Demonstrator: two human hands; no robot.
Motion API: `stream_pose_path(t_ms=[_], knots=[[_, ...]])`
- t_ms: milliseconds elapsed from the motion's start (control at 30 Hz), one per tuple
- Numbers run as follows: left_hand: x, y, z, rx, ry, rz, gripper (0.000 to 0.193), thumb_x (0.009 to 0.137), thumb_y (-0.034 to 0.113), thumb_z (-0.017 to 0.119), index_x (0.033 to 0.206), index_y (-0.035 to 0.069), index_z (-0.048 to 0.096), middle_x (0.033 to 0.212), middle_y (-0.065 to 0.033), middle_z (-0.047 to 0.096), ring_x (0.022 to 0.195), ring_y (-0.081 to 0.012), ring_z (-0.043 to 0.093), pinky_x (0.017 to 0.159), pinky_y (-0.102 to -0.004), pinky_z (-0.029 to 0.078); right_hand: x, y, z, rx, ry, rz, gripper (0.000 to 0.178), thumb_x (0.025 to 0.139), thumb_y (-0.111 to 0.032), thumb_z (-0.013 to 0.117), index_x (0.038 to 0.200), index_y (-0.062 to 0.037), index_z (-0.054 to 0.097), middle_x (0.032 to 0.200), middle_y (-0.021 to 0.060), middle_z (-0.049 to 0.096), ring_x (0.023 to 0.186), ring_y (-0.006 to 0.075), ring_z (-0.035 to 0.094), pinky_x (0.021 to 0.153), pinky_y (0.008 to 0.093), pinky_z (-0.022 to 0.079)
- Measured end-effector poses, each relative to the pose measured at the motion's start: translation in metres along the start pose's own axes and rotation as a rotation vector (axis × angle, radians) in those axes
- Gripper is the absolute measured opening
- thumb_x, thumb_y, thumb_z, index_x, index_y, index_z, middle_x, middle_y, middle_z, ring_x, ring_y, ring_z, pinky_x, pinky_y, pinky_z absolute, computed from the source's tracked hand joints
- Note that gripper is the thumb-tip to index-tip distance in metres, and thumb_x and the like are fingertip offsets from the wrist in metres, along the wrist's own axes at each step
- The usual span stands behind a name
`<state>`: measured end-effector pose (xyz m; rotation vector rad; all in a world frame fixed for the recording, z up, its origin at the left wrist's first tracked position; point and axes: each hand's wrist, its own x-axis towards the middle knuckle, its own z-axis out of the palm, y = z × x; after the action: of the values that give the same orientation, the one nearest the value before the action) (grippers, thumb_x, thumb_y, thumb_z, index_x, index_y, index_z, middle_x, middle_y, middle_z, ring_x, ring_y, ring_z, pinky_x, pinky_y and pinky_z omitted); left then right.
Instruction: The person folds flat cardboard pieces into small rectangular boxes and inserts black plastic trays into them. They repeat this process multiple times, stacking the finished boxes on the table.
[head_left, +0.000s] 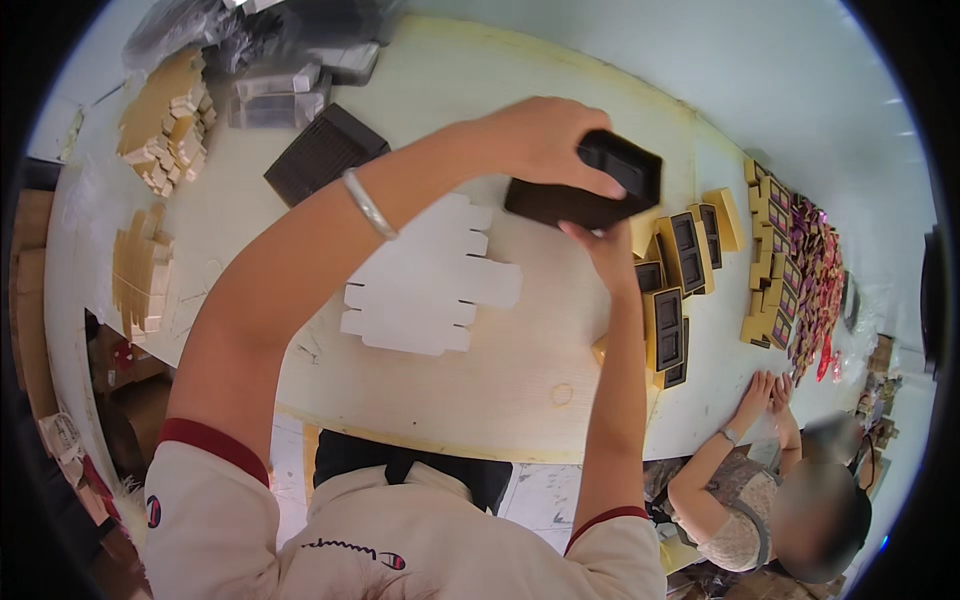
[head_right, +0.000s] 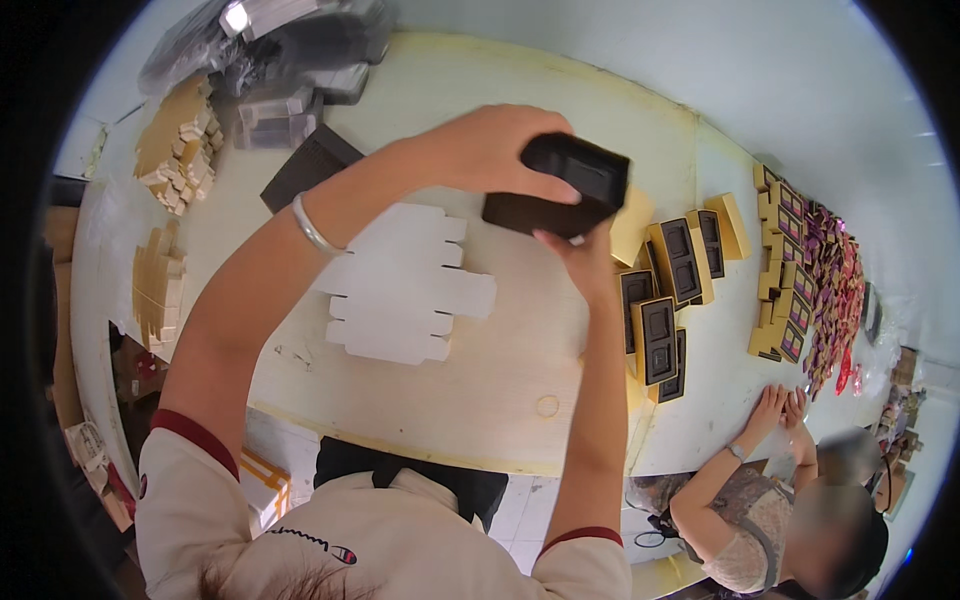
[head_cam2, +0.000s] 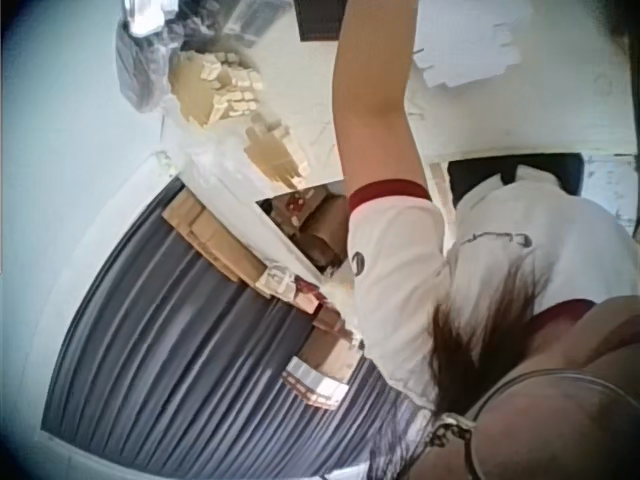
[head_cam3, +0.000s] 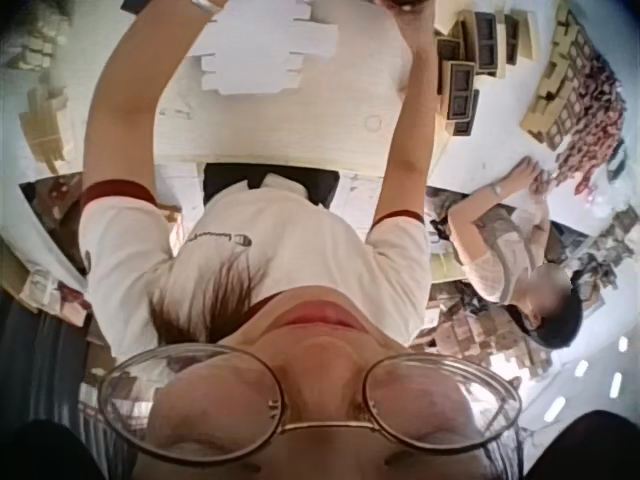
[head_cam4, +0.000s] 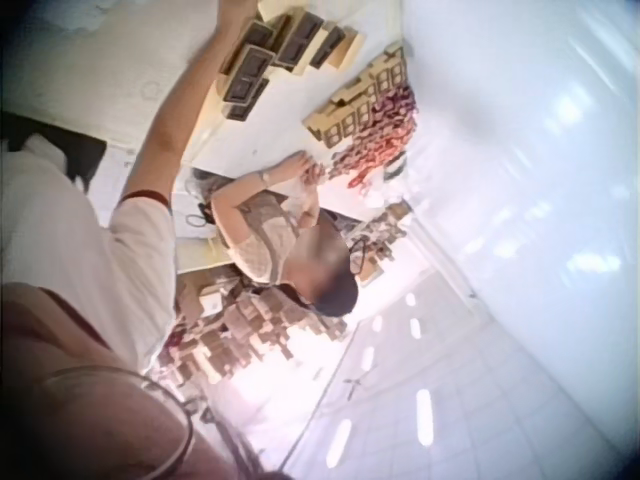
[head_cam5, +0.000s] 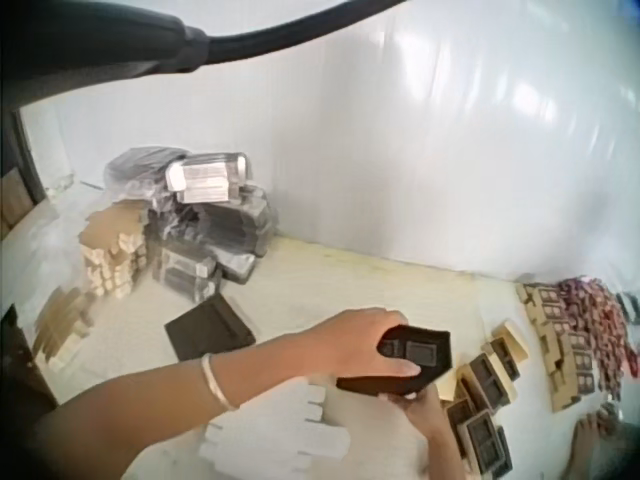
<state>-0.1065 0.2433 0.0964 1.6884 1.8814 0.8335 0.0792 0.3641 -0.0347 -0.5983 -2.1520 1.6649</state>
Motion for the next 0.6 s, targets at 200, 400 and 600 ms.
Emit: stream_pose_path(t_ms=[200,400,600], knots=[[-0.007,0.054,0.049,0.028,-0.095,0.07,0.078,0.072,0.068,0.062,0.116,0.003,0.06,0.104,-0.0179,0.063,0.097,-0.0346,0.06,0.083,-0.0415,0.048,-0.084,-0.013,-0.038,-0.001,0.048,0.222,0.064,0.074,-0.001,0.079,0.128,0.0024,0.045,0.119,0.0067,0.056,0.106,0.0142,0.054,0.093,0.0289,0.044],[-0.061,0.052,0.039,0.036,0.577,0.35,0.07,0.081,0.064,0.056,0.115,0.003,0.058,0.109,-0.0168,0.061,0.101,-0.0312,0.06,0.088,-0.0396,0.045,-0.09,-0.005,-0.036,0.023,0.08,-0.152,0.076,0.075,0.006,0.073,0.139,-0.0035,0.031,0.128,0.0067,0.05,0.117,0.0172,0.048,0.095,0.0286,0.042],[-0.25,0.082,0.046,-0.744,0.322,0.423,0.054,0.086,0.058,0.057,0.094,0.005,0.06,0.093,-0.0117,0.061,0.088,-0.022,0.059,0.079,-0.0326,0.046,-0.172,-0.015,0.007,-0.243,0.457,-0.361,0.071,0.079,-0.001,0.069,0.14,-0.007,0.034,0.138,0.0155,0.043,0.129,0.0282,0.041,0.104,0.0412,0.037]])
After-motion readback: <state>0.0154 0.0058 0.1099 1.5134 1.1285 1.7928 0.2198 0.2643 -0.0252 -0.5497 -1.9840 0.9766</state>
